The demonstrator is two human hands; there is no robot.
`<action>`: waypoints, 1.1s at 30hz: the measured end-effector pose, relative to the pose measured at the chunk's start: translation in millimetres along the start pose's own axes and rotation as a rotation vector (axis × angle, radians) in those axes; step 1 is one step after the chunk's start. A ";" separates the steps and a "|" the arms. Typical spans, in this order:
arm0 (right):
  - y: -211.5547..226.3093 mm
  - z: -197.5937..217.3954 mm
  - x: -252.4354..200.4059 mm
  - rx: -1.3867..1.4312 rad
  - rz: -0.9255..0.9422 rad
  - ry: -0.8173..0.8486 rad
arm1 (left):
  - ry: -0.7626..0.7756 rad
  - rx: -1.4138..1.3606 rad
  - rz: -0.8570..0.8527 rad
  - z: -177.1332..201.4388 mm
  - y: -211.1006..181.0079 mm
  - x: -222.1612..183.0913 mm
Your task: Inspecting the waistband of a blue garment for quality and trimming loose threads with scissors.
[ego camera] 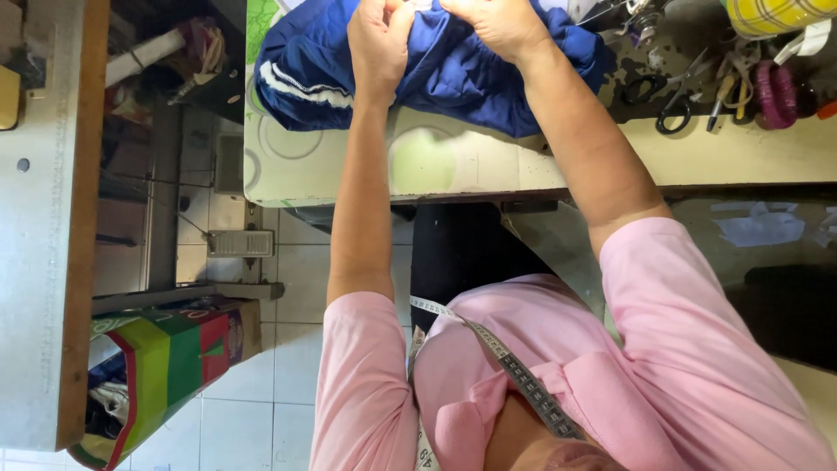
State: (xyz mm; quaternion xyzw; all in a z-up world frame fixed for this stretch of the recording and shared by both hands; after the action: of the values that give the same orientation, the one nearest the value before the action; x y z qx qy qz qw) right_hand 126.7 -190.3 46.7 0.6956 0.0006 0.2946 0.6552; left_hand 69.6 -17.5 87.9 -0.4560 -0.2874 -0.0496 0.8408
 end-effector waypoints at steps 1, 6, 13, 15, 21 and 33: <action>-0.2 -0.3 -1.4 0.012 -0.013 -0.003 | -0.001 0.000 0.013 -0.2 1.7 1.4; 3.6 1.3 -6.2 0.048 -0.066 -0.009 | 0.040 -0.069 0.081 4.7 -10.6 -0.4; 5.5 6.8 -12.1 0.105 -0.147 -0.021 | -0.009 -0.088 0.072 11.4 -11.5 -8.0; 6.0 3.2 -9.0 0.115 -0.158 -0.026 | -0.017 -0.096 0.062 11.6 -9.4 -10.0; 7.5 -5.8 -2.2 0.010 0.058 -0.087 | -0.138 0.175 -0.233 9.3 -48.1 -23.9; 80.3 -7.1 -30.5 -0.249 0.445 -0.292 | -0.162 0.394 -0.613 -37.5 -221.0 -107.9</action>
State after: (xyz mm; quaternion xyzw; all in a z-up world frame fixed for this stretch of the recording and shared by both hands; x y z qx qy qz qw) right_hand 67.7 -207.0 107.1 0.6281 -0.2822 0.3255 0.6480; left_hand -79.9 -194.6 178.3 -0.1806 -0.4801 -0.2065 0.8332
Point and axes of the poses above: each hand's wrist, its own x-axis towards the middle knuckle, its own z-axis out of the back of the hand, y = z × x, the point moved 10 cm from there along x, towards the middle knuckle, and after that the axes turned 12 degrees about x, right-handed, at the moved point
